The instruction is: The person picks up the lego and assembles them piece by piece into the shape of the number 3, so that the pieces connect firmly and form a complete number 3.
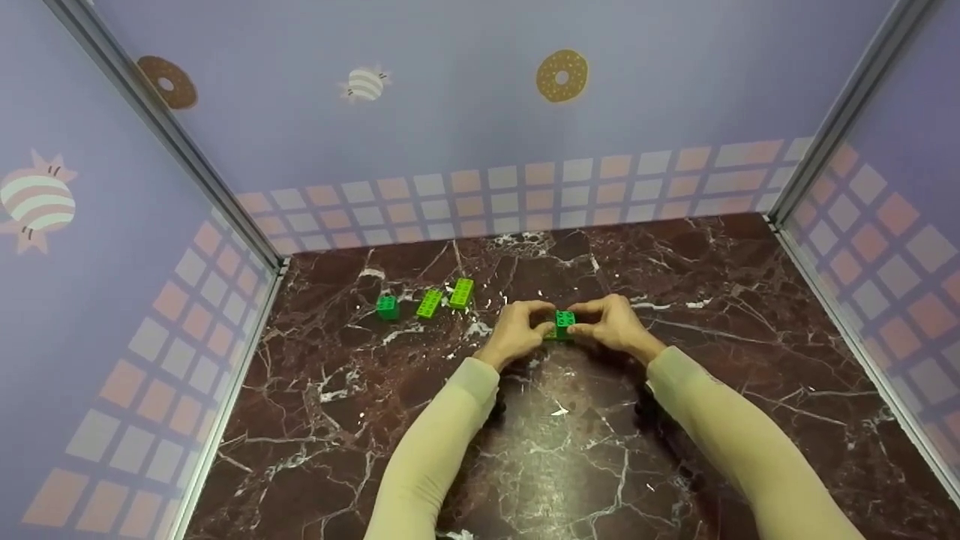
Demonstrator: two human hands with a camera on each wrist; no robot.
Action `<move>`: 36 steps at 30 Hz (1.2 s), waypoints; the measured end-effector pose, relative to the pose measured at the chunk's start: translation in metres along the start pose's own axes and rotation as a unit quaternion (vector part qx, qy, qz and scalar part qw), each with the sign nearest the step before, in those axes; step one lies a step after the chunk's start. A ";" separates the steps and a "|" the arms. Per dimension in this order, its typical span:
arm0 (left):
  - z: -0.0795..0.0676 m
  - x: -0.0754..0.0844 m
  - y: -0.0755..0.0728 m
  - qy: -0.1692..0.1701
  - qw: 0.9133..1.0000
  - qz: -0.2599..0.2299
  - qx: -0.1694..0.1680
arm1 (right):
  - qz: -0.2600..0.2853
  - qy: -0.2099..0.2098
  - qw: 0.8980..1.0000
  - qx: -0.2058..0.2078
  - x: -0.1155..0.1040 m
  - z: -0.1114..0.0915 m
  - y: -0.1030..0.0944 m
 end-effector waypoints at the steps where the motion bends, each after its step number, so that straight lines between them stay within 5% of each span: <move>1: 0.000 0.000 -0.002 0.000 1.000 -0.005 -0.001 | -0.001 -0.001 1.000 0.000 -0.001 0.000 0.000; 14: 0.000 -0.008 -0.041 0.007 0.999 0.007 0.047 | -0.020 -0.007 1.000 0.007 -0.003 0.000 0.000; 21: -0.004 -0.026 -0.069 -0.001 0.994 0.041 0.097 | 0.003 0.004 1.000 -0.001 -0.001 0.000 0.000; 23: 0.000 -0.044 -0.072 0.004 0.992 0.049 0.113 | 0.005 0.006 1.000 -0.002 -0.001 0.000 0.000; 36: -0.012 -0.068 -0.106 -0.097 0.974 0.101 0.175 | 0.005 0.007 1.000 -0.003 0.000 0.001 0.001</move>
Point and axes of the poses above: each hand's wrist, its own z-axis towards the middle knuckle, its own y-axis out of the palm, x = y × z, the point moved 9 cm from there along z, towards the middle knuckle
